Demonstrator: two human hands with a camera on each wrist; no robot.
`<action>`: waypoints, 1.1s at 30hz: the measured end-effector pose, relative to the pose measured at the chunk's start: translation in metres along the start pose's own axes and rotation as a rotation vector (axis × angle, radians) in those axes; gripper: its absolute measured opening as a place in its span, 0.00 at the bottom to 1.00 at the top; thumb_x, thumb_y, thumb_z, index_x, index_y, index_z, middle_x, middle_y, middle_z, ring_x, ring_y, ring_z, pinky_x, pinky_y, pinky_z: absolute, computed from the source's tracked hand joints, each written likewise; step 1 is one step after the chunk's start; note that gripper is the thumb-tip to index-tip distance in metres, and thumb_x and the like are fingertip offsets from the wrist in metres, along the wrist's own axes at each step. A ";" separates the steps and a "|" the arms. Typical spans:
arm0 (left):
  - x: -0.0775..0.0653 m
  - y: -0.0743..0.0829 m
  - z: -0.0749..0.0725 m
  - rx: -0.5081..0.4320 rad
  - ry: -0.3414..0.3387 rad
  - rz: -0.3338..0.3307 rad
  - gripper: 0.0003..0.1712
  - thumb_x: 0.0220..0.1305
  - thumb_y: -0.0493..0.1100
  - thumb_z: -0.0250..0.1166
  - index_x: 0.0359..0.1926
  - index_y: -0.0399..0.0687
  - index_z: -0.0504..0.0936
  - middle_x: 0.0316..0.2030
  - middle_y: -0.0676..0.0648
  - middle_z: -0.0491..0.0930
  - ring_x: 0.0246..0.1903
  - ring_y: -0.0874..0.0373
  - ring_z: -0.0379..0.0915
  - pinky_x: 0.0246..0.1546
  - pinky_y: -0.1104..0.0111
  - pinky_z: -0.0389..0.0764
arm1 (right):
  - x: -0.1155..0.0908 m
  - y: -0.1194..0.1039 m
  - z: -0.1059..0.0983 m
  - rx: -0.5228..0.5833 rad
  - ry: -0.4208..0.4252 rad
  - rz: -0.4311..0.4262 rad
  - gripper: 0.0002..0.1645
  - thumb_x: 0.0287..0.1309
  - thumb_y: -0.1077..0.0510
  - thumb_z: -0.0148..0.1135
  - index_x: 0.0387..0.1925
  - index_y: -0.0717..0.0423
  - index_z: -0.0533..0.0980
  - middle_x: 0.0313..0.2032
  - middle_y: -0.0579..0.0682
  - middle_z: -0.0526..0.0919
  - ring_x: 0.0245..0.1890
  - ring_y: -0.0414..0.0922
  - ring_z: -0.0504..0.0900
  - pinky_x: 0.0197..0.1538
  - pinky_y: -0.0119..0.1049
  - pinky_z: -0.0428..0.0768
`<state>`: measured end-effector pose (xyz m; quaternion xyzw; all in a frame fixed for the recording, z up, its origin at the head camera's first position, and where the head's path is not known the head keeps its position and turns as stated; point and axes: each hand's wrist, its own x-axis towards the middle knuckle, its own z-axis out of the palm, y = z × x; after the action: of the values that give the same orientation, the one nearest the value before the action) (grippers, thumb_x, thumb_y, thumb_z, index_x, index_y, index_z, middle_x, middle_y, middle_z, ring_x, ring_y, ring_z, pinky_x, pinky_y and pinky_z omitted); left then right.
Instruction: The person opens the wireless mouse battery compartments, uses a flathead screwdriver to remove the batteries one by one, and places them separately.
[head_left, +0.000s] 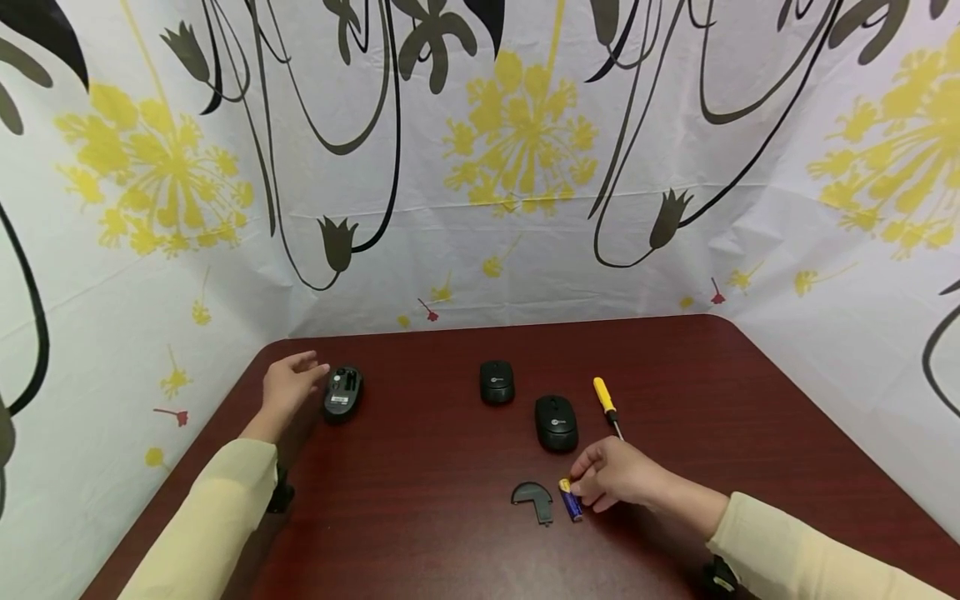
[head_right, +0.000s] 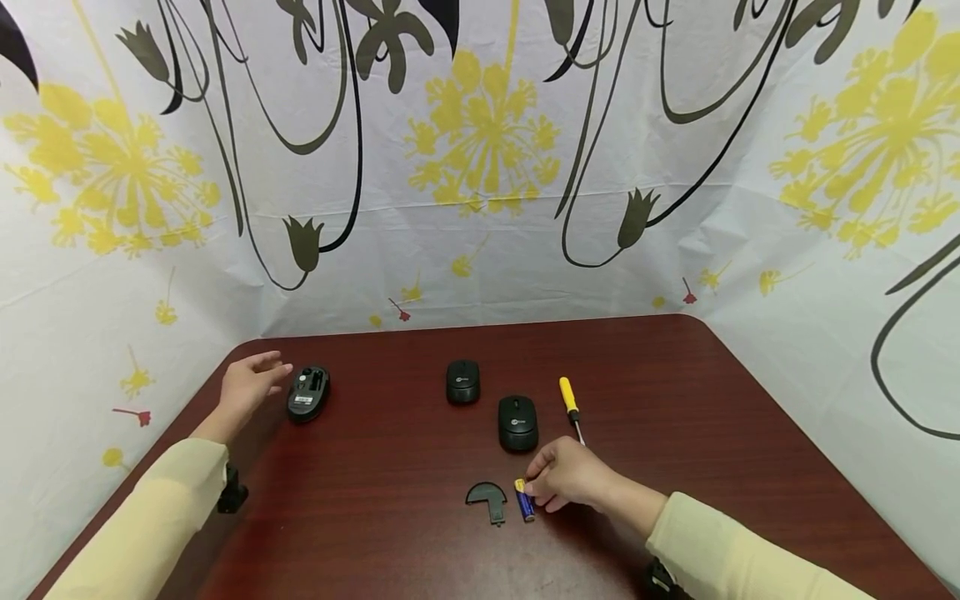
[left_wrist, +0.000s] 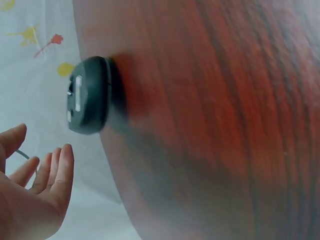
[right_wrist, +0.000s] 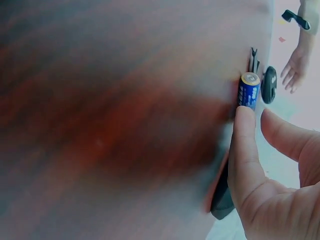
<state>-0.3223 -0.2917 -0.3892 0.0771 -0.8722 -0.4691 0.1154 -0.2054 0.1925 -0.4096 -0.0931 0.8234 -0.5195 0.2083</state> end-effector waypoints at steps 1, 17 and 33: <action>-0.001 0.002 0.001 0.006 0.011 0.011 0.30 0.68 0.45 0.62 0.67 0.37 0.69 0.58 0.32 0.74 0.48 0.43 0.78 0.42 0.62 0.82 | 0.000 -0.001 -0.001 -0.003 0.004 -0.002 0.11 0.55 0.67 0.67 0.38 0.71 0.76 0.31 0.55 0.84 0.30 0.51 0.83 0.32 0.45 0.85; -0.025 0.039 0.047 0.012 -0.125 0.323 0.27 0.64 0.42 0.67 0.62 0.40 0.75 0.51 0.36 0.79 0.49 0.45 0.78 0.46 0.54 0.80 | 0.019 -0.008 -0.037 -0.035 0.055 -0.133 0.19 0.57 0.64 0.68 0.45 0.74 0.74 0.33 0.55 0.82 0.34 0.51 0.83 0.36 0.45 0.85; -0.055 0.074 0.123 0.137 -0.354 0.761 0.26 0.60 0.42 0.71 0.59 0.44 0.79 0.53 0.44 0.79 0.50 0.49 0.77 0.49 0.58 0.79 | 0.042 0.006 -0.069 -0.490 0.216 -0.469 0.17 0.55 0.59 0.71 0.46 0.59 0.79 0.42 0.51 0.83 0.40 0.44 0.82 0.39 0.38 0.81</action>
<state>-0.3047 -0.1392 -0.3996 -0.3246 -0.8740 -0.3398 0.1233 -0.2727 0.2360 -0.4000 -0.2716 0.8970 -0.3473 -0.0333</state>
